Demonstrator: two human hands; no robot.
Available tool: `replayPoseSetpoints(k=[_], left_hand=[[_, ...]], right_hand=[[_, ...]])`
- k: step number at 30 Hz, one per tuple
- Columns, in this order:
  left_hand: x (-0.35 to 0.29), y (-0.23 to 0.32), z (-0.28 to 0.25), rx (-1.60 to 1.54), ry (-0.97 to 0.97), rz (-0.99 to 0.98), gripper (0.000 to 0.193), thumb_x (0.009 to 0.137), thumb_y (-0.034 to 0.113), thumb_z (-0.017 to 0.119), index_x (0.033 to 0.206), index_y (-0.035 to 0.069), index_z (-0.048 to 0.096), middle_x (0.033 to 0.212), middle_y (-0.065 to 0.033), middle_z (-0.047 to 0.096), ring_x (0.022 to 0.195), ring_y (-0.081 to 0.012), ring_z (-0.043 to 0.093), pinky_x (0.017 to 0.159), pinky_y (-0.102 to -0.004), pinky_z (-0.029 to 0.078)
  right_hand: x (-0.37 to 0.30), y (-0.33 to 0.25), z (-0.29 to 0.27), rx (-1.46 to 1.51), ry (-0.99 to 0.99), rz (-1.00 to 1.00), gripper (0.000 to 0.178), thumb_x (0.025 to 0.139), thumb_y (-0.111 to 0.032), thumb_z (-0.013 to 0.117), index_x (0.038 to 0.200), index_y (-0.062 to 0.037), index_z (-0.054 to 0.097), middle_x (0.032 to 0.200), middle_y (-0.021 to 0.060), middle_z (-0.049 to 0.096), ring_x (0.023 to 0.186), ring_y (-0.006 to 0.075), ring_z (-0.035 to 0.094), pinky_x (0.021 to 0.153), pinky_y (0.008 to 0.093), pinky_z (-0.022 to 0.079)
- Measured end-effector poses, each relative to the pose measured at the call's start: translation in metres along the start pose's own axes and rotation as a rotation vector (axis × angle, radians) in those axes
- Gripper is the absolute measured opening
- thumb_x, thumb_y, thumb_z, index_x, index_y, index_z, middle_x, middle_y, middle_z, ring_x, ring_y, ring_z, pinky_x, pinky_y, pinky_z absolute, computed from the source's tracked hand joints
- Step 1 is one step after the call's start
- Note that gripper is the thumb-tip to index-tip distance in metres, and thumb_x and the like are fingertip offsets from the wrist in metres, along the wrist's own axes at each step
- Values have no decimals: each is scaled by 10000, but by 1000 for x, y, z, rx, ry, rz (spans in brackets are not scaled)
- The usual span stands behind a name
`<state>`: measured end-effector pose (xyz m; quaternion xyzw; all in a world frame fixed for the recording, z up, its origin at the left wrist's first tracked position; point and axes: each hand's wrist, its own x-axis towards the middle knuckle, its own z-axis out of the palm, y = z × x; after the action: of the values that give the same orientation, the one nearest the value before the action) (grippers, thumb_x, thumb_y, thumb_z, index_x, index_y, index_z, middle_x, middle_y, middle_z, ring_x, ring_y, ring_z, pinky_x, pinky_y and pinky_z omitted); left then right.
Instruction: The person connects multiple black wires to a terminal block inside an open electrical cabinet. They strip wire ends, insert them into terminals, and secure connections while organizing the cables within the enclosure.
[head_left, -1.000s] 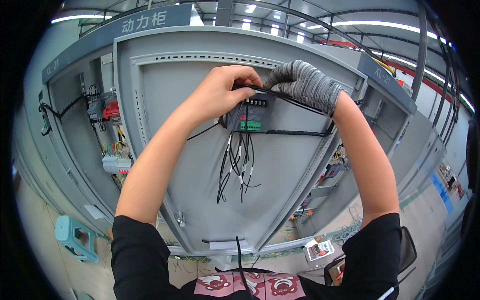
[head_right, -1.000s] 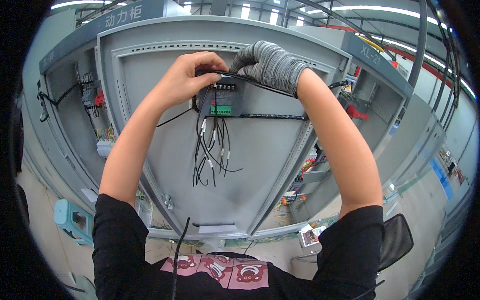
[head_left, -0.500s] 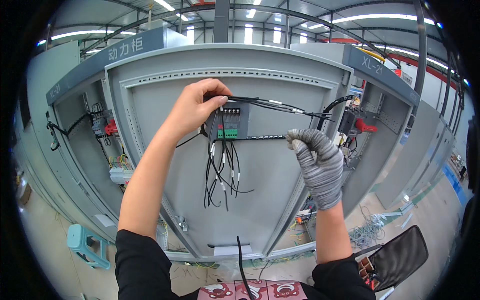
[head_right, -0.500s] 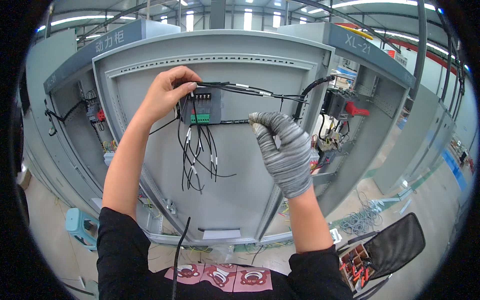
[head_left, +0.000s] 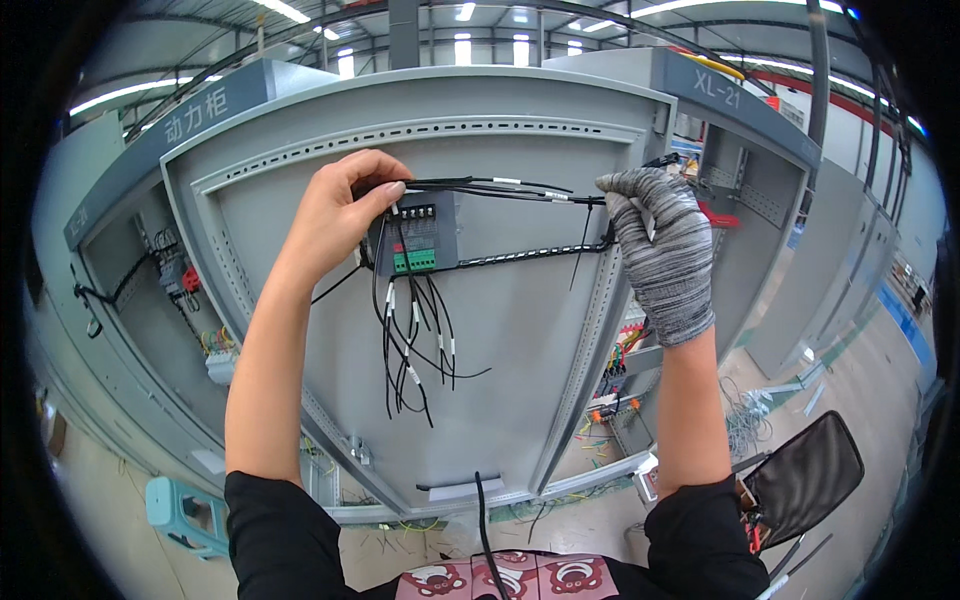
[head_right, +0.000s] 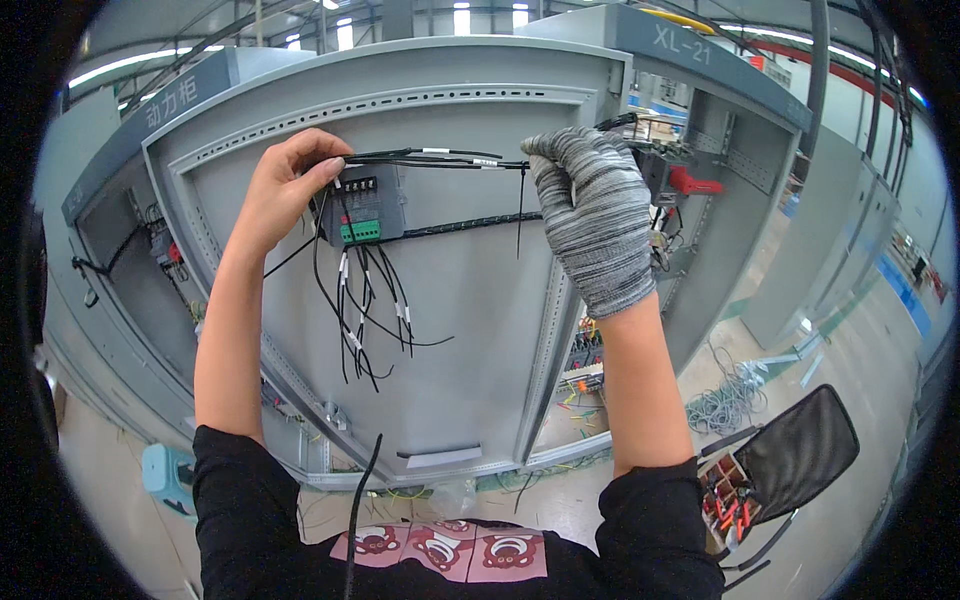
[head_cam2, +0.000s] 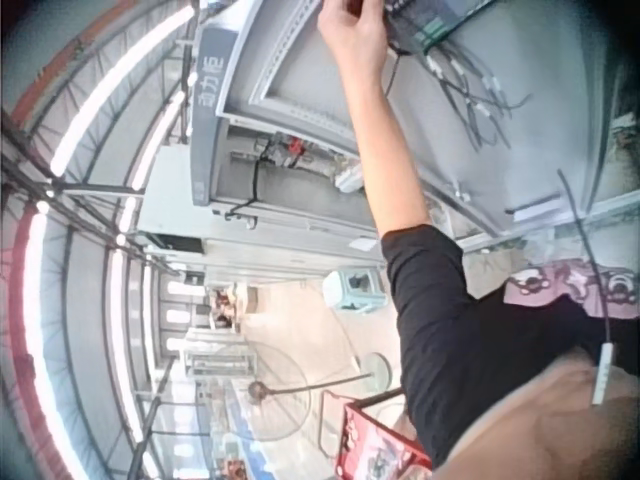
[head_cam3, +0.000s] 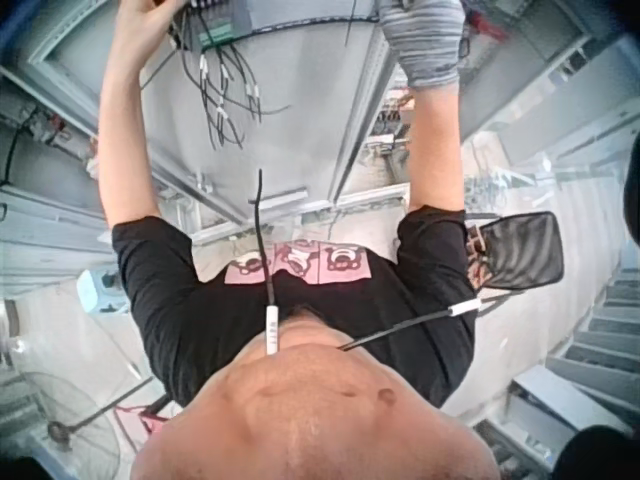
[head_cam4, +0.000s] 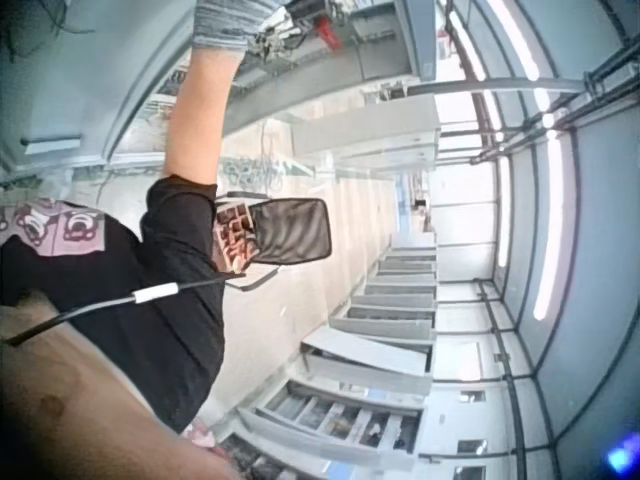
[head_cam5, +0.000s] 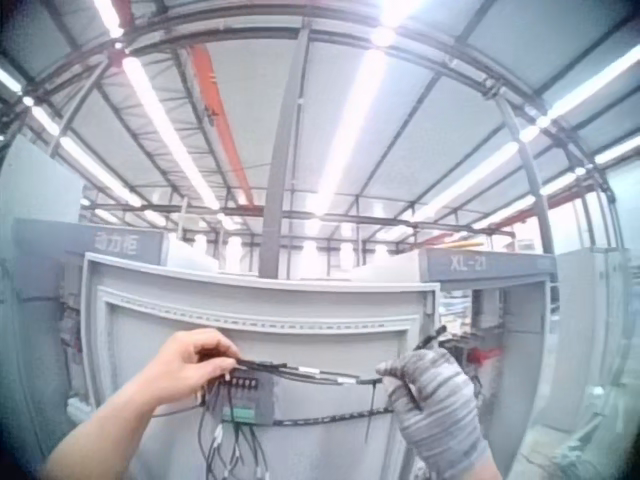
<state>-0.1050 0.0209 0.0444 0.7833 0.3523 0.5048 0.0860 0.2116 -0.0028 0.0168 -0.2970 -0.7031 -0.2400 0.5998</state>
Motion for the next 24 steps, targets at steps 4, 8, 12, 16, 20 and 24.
replayPoseSetpoints(k=[4,8,12,16,20,24], left_hand=[[2,-4,-5,25,-21,55,128,893,65,621,996,-3,653,901,1,647,841,-71,571,767,-234,454],[5,-2,-2,0,-38,96,129,884,70,635,976,-17,663,877,-14,654,829,-82,580,765,-246,469],[5,-2,-1,-50,-31,87,138,880,74,637,974,-20,674,877,-23,663,814,-90,598,753,-255,486],[4,-7,-5,-35,-15,128,149,874,67,635,980,-31,672,855,-39,664,795,-101,609,743,-266,495],[6,-10,-6,41,-12,183,154,866,55,633,985,-35,673,879,-53,679,819,-106,626,765,-272,506],[7,-8,-9,32,-38,153,161,865,54,630,991,-36,673,863,-56,690,823,-118,637,772,-277,511]], right_hand=[[12,-9,5,-131,-30,-71,141,841,-90,688,979,-90,715,917,97,693,882,296,643,864,380,493],[27,-29,28,-86,-158,-95,182,838,-112,685,1018,-100,709,975,90,696,941,300,626,909,403,473],[38,-40,50,-208,-272,-160,180,805,-74,712,985,-67,715,925,122,674,884,312,624,836,390,495],[49,-64,54,-246,-364,-163,155,805,-121,712,953,-78,716,871,115,662,864,320,619,822,405,492],[60,-70,69,-307,-513,-164,157,814,-131,703,962,-80,716,880,115,664,891,319,621,839,402,497],[74,-63,78,-125,-598,-170,147,829,-128,697,951,-48,704,882,137,697,862,327,661,816,386,531]])
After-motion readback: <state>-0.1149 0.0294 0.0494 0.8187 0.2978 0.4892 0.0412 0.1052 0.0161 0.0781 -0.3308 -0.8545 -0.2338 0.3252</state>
